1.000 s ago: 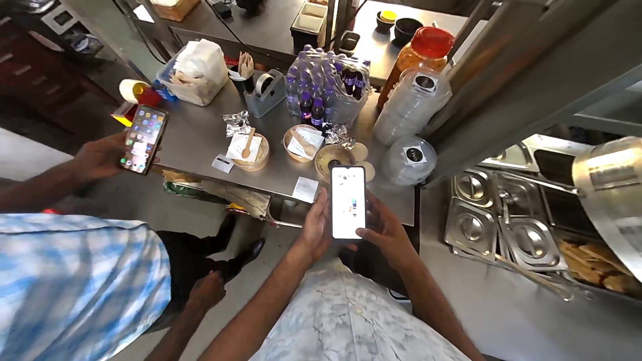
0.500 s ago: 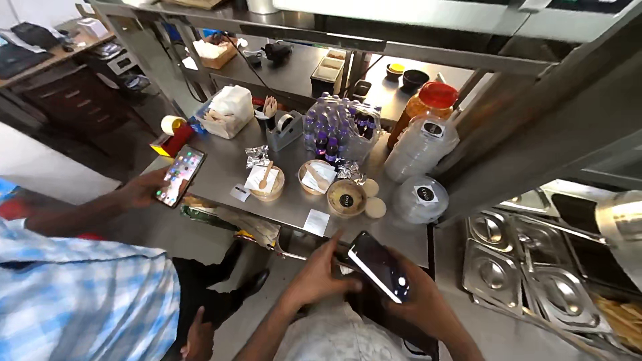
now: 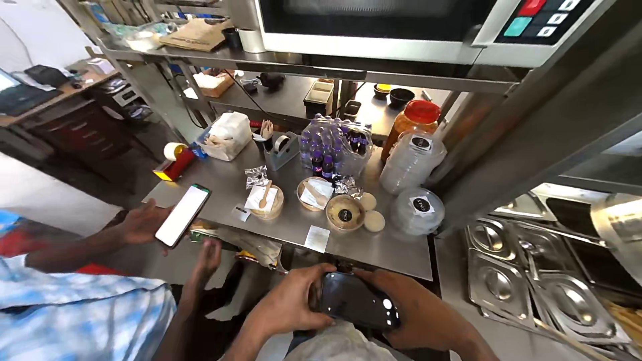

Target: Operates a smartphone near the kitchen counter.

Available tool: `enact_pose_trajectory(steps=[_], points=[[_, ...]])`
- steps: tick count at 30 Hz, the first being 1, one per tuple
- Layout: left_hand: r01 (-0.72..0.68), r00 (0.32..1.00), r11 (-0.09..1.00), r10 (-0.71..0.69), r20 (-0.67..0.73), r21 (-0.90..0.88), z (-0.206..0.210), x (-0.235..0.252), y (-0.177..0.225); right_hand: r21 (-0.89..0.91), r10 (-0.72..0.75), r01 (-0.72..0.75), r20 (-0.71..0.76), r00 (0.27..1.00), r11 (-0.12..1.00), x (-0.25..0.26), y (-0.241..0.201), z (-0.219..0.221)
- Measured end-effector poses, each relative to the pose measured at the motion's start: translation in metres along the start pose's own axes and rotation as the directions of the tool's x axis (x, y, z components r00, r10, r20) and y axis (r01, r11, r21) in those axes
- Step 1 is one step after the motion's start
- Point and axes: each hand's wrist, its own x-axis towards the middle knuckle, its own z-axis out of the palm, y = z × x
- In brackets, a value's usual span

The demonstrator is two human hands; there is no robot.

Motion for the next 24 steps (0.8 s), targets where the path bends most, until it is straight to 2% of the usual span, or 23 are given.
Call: enact_pose_trajectory(steps=[4, 9, 13, 15, 18, 21, 24], points=[[0.009, 1.000, 1.000, -0.009, 0.012, -0.003, 0.004, -0.001, 0.003, -0.034, -0.020, 0.019, -0.019, 1.000, 0.999, -0.002, -0.003, -0.002], [-0.015, 1.000, 1.000, 0.014, -0.009, -0.020, 0.023, -0.002, -0.008, -0.048, -0.010, 0.010, -0.009, 1.000, 0.999, -0.004, 0.011, 0.011], [0.009, 1.000, 0.998, -0.009, -0.003, -0.055, 0.029, -0.003, -0.015, -0.050, -0.022, 0.019, -0.054, 0.998, 0.999, -0.005, 0.019, 0.021], [0.019, 0.999, 0.995, -0.015, 0.041, -0.095, 0.023, -0.002, -0.020, -0.055, -0.011, 0.008, -0.054, 0.998, 0.998, -0.005, 0.018, 0.021], [0.118, 0.989, 0.981, -0.101, 0.109, -0.157, -0.004, 0.010, -0.029, -0.032, 0.021, -0.023, -0.059, 0.998, 0.999, -0.008, 0.019, 0.018], [0.230, 0.972, 0.969, -0.233, -0.020, -0.093, -0.039, 0.052, -0.039, -0.019, 0.048, -0.050, -0.106, 0.993, 0.999, -0.011, 0.025, 0.024], [0.267, 0.947, 0.959, -0.244, -0.208, 0.092, -0.068, 0.122, -0.056, -0.015, 0.078, -0.080, -0.099, 0.992, 0.997, -0.015, 0.028, 0.026]])
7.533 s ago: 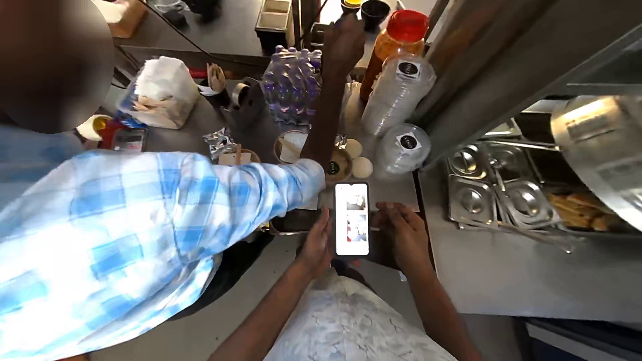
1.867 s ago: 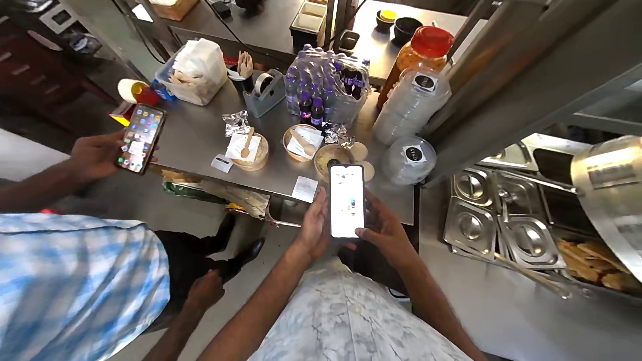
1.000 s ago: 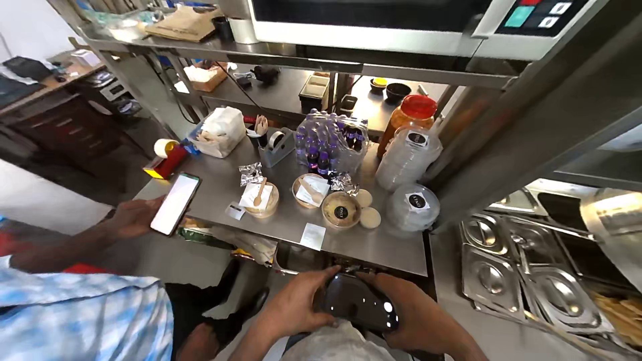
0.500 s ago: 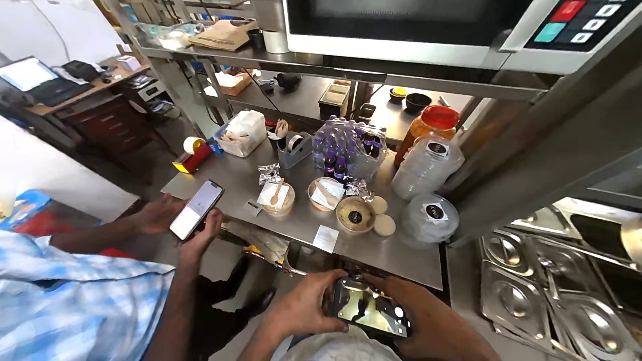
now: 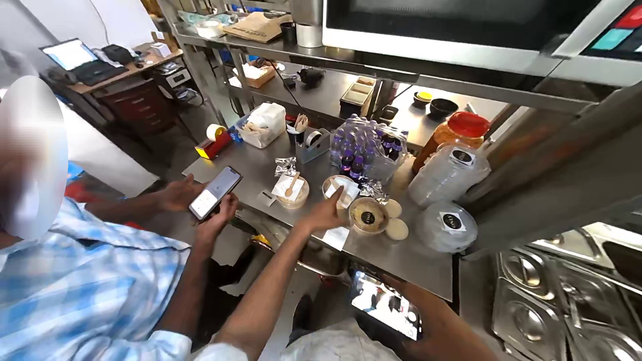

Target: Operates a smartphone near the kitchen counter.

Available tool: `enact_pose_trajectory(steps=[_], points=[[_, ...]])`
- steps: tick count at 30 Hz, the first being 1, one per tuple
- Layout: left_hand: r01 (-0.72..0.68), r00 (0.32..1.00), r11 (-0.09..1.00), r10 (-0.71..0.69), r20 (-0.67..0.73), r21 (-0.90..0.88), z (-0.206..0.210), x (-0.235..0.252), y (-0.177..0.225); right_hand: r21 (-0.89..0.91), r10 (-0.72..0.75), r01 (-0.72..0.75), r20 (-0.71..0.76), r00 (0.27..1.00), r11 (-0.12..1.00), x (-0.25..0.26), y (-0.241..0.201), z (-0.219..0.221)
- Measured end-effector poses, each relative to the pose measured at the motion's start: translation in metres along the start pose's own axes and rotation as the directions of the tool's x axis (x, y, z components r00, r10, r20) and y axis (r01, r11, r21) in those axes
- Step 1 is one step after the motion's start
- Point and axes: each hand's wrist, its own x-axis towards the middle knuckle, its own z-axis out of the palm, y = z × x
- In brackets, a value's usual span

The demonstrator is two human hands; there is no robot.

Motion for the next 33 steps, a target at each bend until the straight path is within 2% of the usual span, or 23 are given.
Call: enact_pose_trajectory(steps=[3, 6, 12, 16, 18, 20, 22, 24, 26, 28, 30, 33], points=[[0.017, 0.999, 0.995, -0.013, -0.035, 0.102, -0.010, 0.062, 0.004, 0.006, 0.026, -0.026, 0.007, 1.000, 1.000, -0.004, -0.005, -0.002], [0.049, 0.998, 0.986, -0.044, -0.034, 0.162, -0.011, 0.096, 0.002, 0.030, 0.031, -0.029, -0.053, 0.998, 0.999, -0.014, -0.008, 0.000], [0.036, 0.999, 0.981, -0.035, -0.005, 0.190, -0.014, 0.107, 0.008, 0.028, 0.077, -0.073, -0.179, 0.981, 0.997, -0.033, 0.008, 0.016], [0.011, 1.000, 0.979, -0.008, -0.015, 0.206, -0.013, 0.099, 0.008, 0.024, 0.119, -0.117, -0.170, 0.978, 0.993, -0.036, 0.009, 0.023], [-0.017, 1.000, 0.987, 0.019, -0.011, 0.158, -0.008, 0.079, 0.009, 0.014, 0.110, -0.109, -0.176, 0.978, 0.994, -0.038, 0.012, 0.026], [-0.015, 1.000, 0.996, 0.014, 0.015, 0.085, 0.006, 0.039, 0.009, 0.022, 0.088, -0.086, -0.199, 0.976, 0.996, -0.041, 0.015, 0.029], [0.056, 0.990, 0.997, -0.049, 0.130, -0.048, 0.042, -0.011, -0.007, 0.030, 0.093, -0.089, -0.204, 0.975, 0.996, -0.045, 0.020, 0.032], [0.228, 0.929, 0.963, -0.171, 0.329, -0.143, 0.096, -0.064, -0.040, 0.040, 0.117, -0.111, -0.204, 0.972, 0.993, -0.049, 0.025, 0.034], [0.320, 0.847, 0.947, -0.276, 0.455, -0.020, 0.151, -0.108, -0.086, 0.045, 0.140, -0.134, -0.202, 0.969, 0.990, -0.052, 0.029, 0.035], [0.338, 0.829, 0.937, -0.340, 0.444, 0.086, 0.195, -0.147, -0.129, 0.040, 0.169, -0.165, -0.174, 0.970, 0.986, -0.054, 0.033, 0.035], [0.389, 0.836, 0.919, -0.379, 0.396, 0.059, 0.222, -0.179, -0.163, 0.033, 0.185, -0.182, -0.142, 0.972, 0.983, -0.054, 0.033, 0.034], [0.511, 0.803, 0.858, -0.494, 0.334, 0.040, 0.224, -0.199, -0.185, 0.007, 0.183, -0.184, -0.115, 0.976, 0.983, -0.049, 0.033, 0.036]])
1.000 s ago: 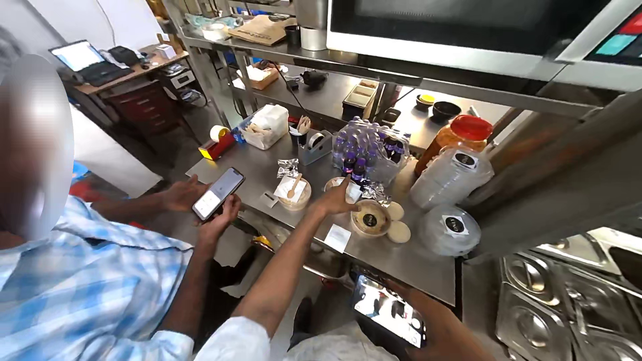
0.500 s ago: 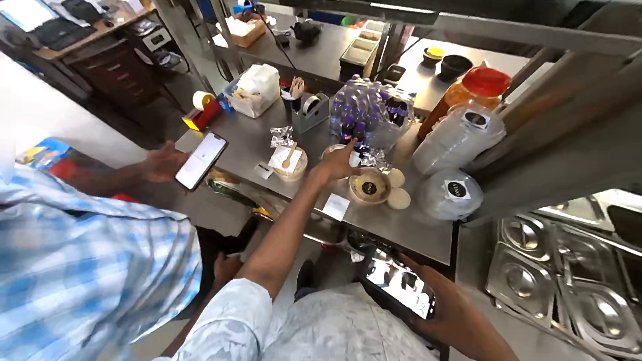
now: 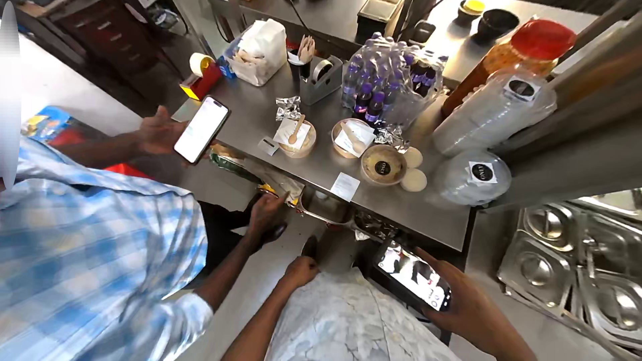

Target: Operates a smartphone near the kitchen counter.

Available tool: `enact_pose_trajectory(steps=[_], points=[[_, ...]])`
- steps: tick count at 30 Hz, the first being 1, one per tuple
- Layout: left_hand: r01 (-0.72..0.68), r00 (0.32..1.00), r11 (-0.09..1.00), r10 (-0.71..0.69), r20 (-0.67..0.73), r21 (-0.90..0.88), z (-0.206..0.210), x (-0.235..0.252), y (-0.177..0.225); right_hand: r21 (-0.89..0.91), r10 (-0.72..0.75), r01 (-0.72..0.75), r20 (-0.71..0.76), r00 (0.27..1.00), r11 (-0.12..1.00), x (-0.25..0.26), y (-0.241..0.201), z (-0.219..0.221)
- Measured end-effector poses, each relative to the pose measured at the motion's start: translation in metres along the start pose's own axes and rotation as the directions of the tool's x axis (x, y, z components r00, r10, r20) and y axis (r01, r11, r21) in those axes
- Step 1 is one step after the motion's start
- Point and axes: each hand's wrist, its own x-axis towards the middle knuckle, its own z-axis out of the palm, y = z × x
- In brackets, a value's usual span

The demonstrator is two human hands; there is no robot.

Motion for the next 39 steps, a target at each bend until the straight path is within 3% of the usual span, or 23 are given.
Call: enact_pose_trajectory(steps=[7, 20, 32, 39], points=[[0.087, 0.995, 0.995, -0.089, 0.042, 0.043, -0.028, 0.011, -0.007, -0.015, -0.040, 0.042, 0.083, 0.996, 0.999, 0.017, -0.014, 0.003], [0.002, 0.993, 0.995, -0.014, 0.119, 0.095, 0.000, 0.020, 0.013, -0.035, -0.032, 0.035, 0.079, 0.996, 0.999, 0.008, -0.012, 0.008], [-0.003, 0.994, 0.995, -0.008, 0.112, 0.095, -0.016, 0.030, 0.021, -0.028, 0.016, -0.013, 0.097, 0.995, 1.000, 0.001, -0.008, 0.009], [-0.188, 0.981, 0.974, 0.191, 0.016, -0.123, -0.033, 0.003, 0.075, -0.040, 0.010, -0.007, 0.093, 0.996, 0.999, 0.004, -0.008, 0.009]])
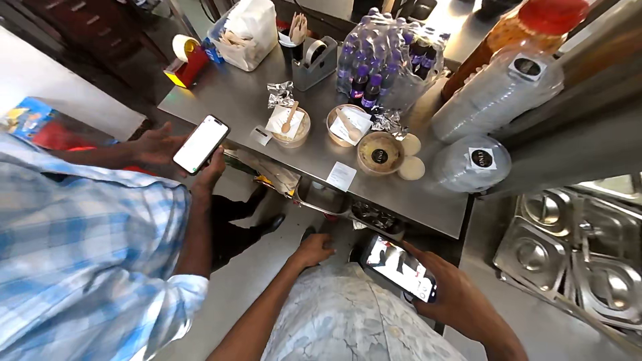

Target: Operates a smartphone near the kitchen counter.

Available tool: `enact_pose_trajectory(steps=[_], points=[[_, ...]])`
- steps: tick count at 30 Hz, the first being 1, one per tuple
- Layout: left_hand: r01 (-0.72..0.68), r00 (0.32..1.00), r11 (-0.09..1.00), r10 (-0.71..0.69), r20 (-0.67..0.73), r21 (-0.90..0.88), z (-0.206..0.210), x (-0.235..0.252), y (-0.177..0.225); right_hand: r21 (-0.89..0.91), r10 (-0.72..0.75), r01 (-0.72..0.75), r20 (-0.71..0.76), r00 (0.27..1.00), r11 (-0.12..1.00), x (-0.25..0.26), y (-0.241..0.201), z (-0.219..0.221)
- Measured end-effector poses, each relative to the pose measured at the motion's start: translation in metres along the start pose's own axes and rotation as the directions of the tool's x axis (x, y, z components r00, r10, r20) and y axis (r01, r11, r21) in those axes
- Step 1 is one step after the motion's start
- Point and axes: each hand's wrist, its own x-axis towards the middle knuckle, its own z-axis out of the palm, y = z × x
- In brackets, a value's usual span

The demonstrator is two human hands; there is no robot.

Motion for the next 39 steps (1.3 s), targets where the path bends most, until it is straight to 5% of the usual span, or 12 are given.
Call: enact_pose_trajectory(steps=[7, 15, 20, 27, 34, 39], points=[[-0.155, 0.981, 0.987, 0.148, -0.127, -0.048, -0.007, -0.013, 0.054, 0.011, -0.020, 0.020, -0.013, 1.000, 1.000, 0.003, 0.000, 0.000], [-0.150, 0.977, 0.987, 0.139, -0.159, -0.062, -0.012, -0.020, 0.042, 0.014, -0.026, 0.026, -0.016, 1.000, 1.000, 0.004, -0.002, 0.002], [-0.292, 0.943, 0.944, 0.258, -0.208, -0.153, -0.018, -0.033, 0.049, 0.023, -0.020, 0.020, -0.012, 1.000, 1.000, 0.007, -0.004, -0.001], [-0.449, 0.885, 0.883, 0.460, -0.067, 0.136, -0.053, -0.068, 0.131, -0.029, -0.170, 0.170, 0.008, 0.985, 0.985, 0.037, -0.027, -0.030], [-0.621, 0.724, 0.737, 0.670, -0.168, 0.267, -0.125, -0.104, 0.194, -0.121, -0.294, 0.285, -0.068, 0.953, 0.951, 0.055, -0.076, -0.111], [-0.733, 0.504, 0.571, 0.821, -0.270, 0.370, -0.167, -0.130, 0.247, -0.194, -0.392, 0.347, -0.303, 0.869, 0.918, 0.050, -0.120, -0.171]])
